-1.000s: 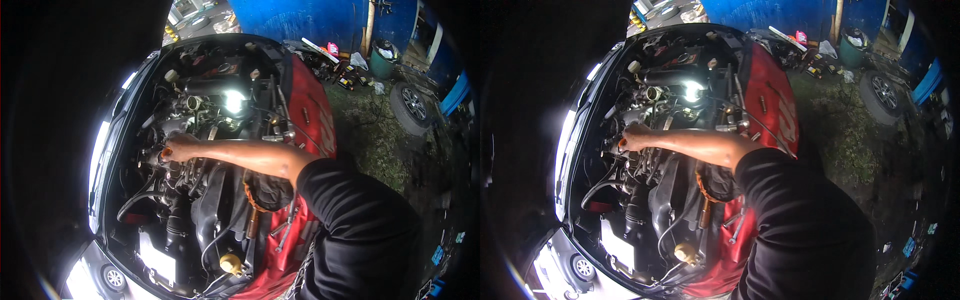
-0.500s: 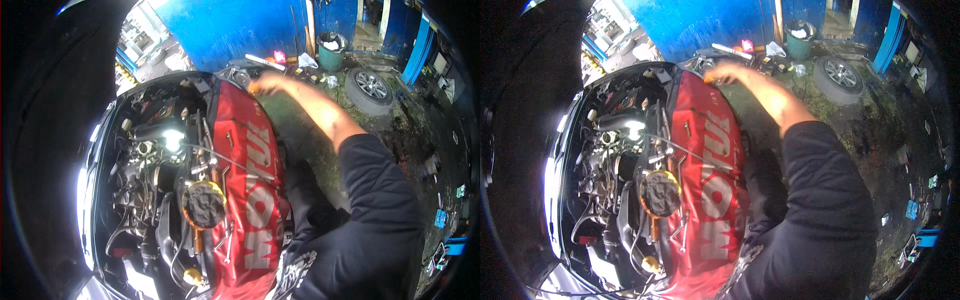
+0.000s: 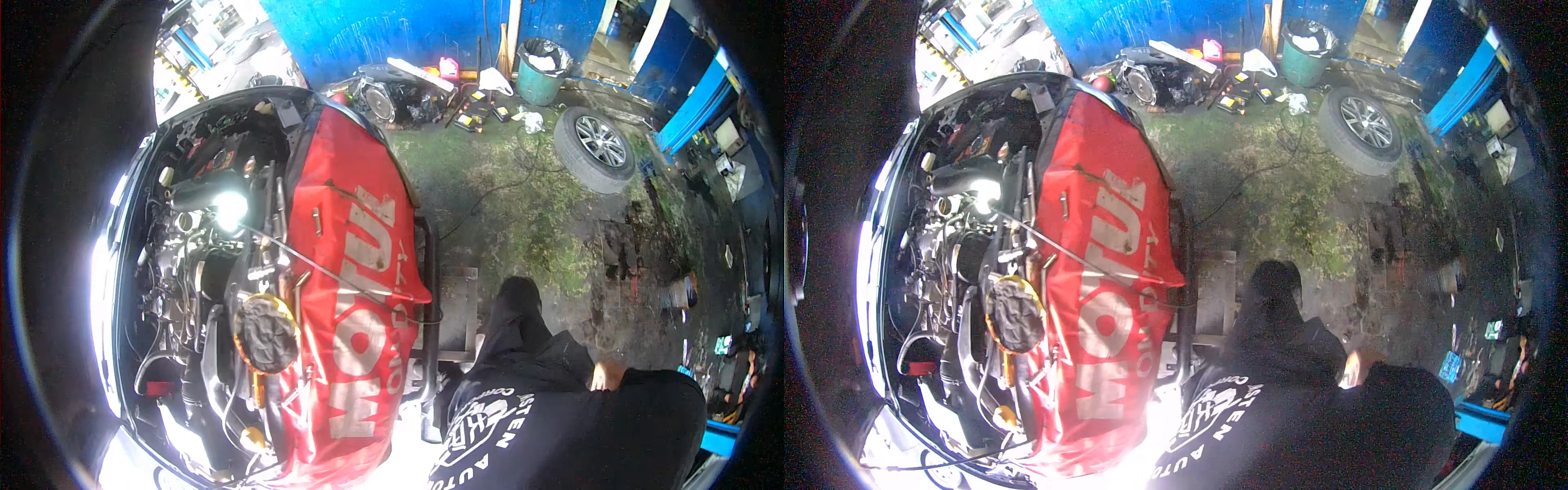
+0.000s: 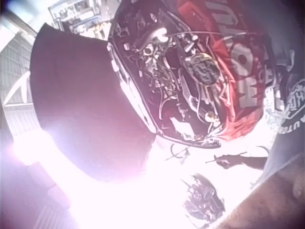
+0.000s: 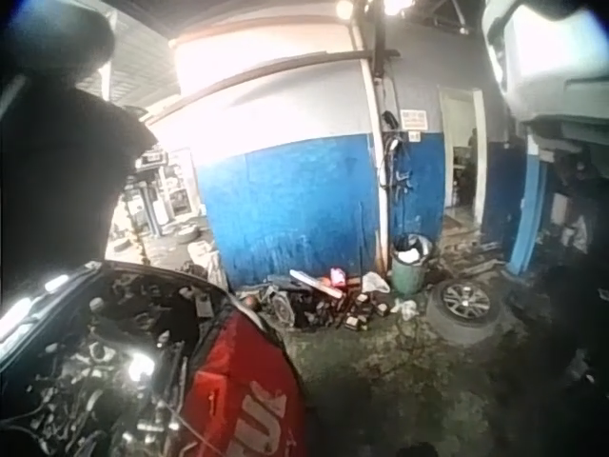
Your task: Repairing or inspecting components within the engine bay of a vehicle, including detaching the air intake and working on the battery terminal.
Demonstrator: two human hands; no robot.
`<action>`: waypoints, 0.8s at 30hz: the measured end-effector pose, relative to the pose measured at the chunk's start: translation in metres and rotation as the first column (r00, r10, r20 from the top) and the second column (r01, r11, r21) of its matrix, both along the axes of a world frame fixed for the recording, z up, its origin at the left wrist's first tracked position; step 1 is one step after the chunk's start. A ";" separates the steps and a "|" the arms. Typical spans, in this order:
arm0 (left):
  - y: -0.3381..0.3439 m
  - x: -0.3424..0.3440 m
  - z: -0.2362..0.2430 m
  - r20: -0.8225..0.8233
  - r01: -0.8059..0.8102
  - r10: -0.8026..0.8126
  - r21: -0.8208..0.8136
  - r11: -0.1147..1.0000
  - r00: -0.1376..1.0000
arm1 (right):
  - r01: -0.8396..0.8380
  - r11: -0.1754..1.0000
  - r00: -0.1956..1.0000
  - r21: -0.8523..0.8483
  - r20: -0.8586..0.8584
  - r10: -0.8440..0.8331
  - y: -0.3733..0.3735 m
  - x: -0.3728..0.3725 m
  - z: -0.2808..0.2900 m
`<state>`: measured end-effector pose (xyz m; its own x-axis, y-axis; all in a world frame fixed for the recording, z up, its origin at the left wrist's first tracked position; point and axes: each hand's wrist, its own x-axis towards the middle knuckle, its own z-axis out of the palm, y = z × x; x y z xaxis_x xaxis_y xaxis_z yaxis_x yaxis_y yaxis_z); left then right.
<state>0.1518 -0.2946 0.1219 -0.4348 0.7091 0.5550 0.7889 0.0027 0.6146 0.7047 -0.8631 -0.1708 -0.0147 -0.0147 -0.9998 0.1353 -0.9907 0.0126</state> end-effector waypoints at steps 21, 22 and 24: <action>-0.175 0.632 -0.016 0.279 0.671 -0.945 -0.735 -0.096 0.170 | -0.212 0.010 0.936 0.977 0.200 0.289 0.275 0.335 0.190; -0.176 0.631 -0.013 0.286 0.732 -0.945 -0.676 -0.082 0.158 | -0.308 0.015 0.881 0.951 0.280 0.381 0.282 0.332 0.195; -0.171 0.627 -0.009 0.319 0.741 -0.931 -0.665 -0.087 0.177 | -0.295 0.191 0.897 0.936 0.202 0.394 0.303 0.327 0.204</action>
